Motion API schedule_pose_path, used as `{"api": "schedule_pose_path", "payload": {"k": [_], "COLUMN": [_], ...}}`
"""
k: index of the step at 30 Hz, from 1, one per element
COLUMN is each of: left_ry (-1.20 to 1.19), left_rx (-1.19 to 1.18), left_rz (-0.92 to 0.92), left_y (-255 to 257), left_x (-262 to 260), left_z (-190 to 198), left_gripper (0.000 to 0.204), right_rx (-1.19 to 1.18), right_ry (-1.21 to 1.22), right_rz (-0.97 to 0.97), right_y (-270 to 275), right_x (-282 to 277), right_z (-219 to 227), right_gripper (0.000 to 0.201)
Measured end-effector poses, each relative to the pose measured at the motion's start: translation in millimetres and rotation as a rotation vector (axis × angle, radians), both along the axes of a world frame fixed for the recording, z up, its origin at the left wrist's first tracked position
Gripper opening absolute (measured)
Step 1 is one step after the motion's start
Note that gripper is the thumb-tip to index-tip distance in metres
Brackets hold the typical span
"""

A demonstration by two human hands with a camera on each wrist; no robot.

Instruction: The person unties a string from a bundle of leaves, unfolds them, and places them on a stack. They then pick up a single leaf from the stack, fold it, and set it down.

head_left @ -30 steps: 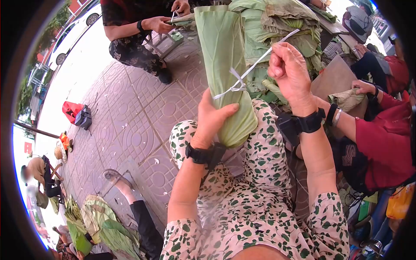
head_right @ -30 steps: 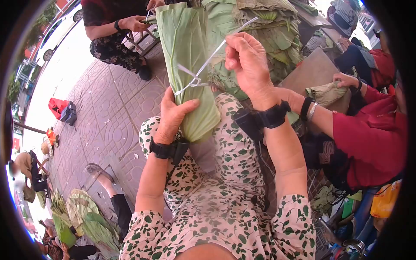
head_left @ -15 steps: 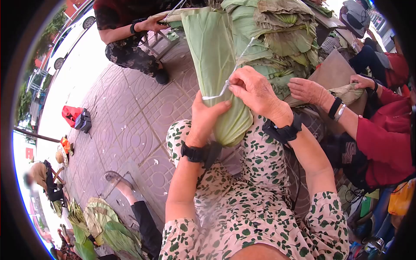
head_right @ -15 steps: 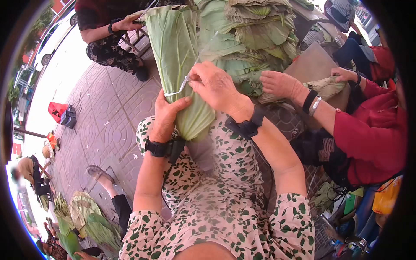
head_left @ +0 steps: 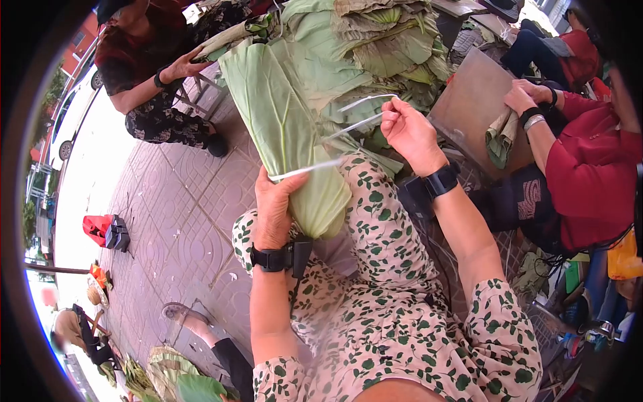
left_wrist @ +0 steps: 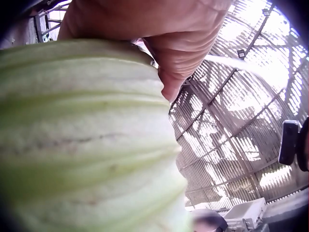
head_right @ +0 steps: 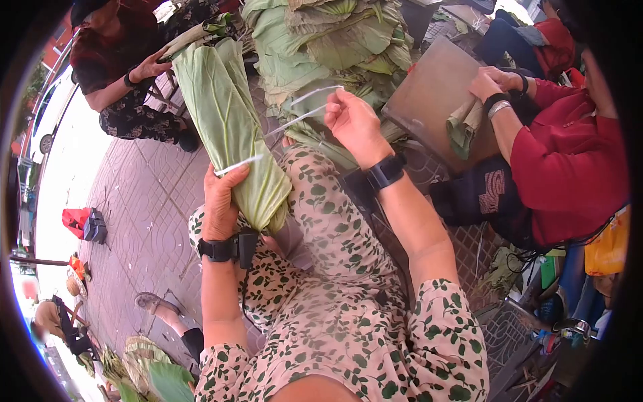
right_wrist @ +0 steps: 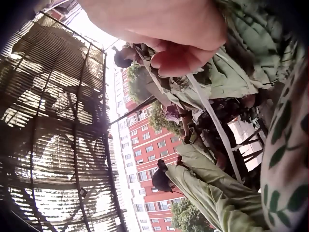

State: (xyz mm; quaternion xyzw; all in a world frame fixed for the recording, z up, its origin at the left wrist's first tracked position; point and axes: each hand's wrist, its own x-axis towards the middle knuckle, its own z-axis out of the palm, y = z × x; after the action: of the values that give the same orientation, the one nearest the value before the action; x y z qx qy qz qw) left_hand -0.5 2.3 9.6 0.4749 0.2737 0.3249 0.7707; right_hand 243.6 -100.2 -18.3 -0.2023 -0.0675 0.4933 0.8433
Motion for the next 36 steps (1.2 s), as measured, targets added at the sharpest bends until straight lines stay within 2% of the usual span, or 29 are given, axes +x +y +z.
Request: {"api": "schedule_pose_path", "payload": {"k": [1,2,5,6,8,9,10,12,13,15,16,18,21,22,24,25,26,27,28,30,32,34,36], "left_ry": [0.006,0.014,0.082,0.085,0.086,0.078,0.074,0.090,0.079,0.093,0.099,0.122,0.097,0.106,0.111,0.113,0.110,0.107,0.104,0.085,0.062,0.067,0.021], "left_rx": [-0.003,-0.003,0.055,0.054,0.010,0.010,0.018,0.015,0.006,-0.008,-0.008,0.058,0.014,0.018,0.025,0.031,0.028,0.024,0.021,0.003,-0.010,0.043,0.030], "left_rz": [0.018,0.035,0.015,0.012,0.057,0.077,0.100,0.116,0.126,0.141,0.139,0.125,0.134,0.137,0.136,0.137,0.139,0.133,0.132,0.142,0.152,0.143,0.158], "left_y": [-0.2,2.0,4.5,4.9,4.6,3.1,3.1,2.6,1.5,2.5,1.4,-1.7,0.6,0.5,-0.2,-1.0,-2.1,-2.0,-1.1,0.6,0.4,3.1,3.7], "left_x": [-0.6,-1.5,-2.0,-1.9,-1.5,-1.4,-2.1,-3.6,-4.2,-6.3,-6.7,-7.2,-7.9,-7.5,-6.2,-5.7,-4.9,-4.5,-4.6,-5.1,-5.5,-8.1,-10.1], "left_z": [-0.6,-0.2,-1.4,-1.3,-1.8,-0.8,-1.3,-1.9,-1.4,-3.9,-3.6,-0.1,-1.1,-1.6,-1.5,-1.7,-2.0,-2.8,-3.7,-6.9,-5.6,-8.2,-5.9], "left_gripper": [0.051,0.051,0.052,0.052,0.050,0.050,0.051,0.051,0.052,0.053,0.053,0.052,0.052,0.051,0.051,0.051,0.051,0.051,0.050,0.049,0.049,0.047,0.048], "right_rx": [-0.035,-0.037,-0.056,-0.060,-0.212,-0.282,-0.287,-0.615,-0.620,-0.900,-0.953,-1.094,-1.257,-1.258,-1.428,-1.429,-1.408,-1.301,-1.295,-1.381,-1.313,-1.178,-1.055], "right_ry": [0.079,0.084,0.154,0.155,0.067,-0.065,-0.061,-0.312,-0.311,-0.566,-0.622,-0.600,-0.437,-0.436,-0.416,-0.419,-1.009,-1.598,-1.605,-1.540,-1.618,-1.714,-1.638], "right_rz": [-0.055,-0.071,-0.304,-0.317,-0.473,-0.500,-0.505,-0.609,-0.611,-0.441,-0.355,-0.171,0.003,0.004,0.244,0.244,0.290,0.326,0.330,0.621,0.347,0.070,-0.078], "right_y": [-7.5,-15.1,-50.0,-63.2,-90.2,-106.2,-117.1,-138.7,-151.6,-178.1,-193.5,-221.2,-256.3,-267.6,-290.3,-306.5,-324.0,-327.7,-327.2,-317.5,-281.5,-244.5,-199.7], "right_x": [8.5,14.5,36.5,41.3,43.7,42.0,37.0,25.5,19.1,2.3,-5.8,-26.5,-52.2,-56.4,-61.7,-65.2,-68.2,-70.8,-67.6,-52.6,-45.1,-34.5,-31.3], "right_z": [-6.3,-13.8,-43.7,-52.8,-70.5,-74.7,-79.4,-88.4,-98.2,-124.5,-148.6,-172.6,-196.5,-205.1,-221.3,-227.4,-231.4,-226.0,-221.7,-201.6,-149.4,-115.5,-68.3], "right_gripper": [0.008,0.008,0.007,0.007,0.007,0.006,0.006,0.006,0.006,0.008,0.008,0.007,0.006,0.006,0.015,0.015,0.021,0.028,0.028,0.042,0.042,0.038,0.037]}}
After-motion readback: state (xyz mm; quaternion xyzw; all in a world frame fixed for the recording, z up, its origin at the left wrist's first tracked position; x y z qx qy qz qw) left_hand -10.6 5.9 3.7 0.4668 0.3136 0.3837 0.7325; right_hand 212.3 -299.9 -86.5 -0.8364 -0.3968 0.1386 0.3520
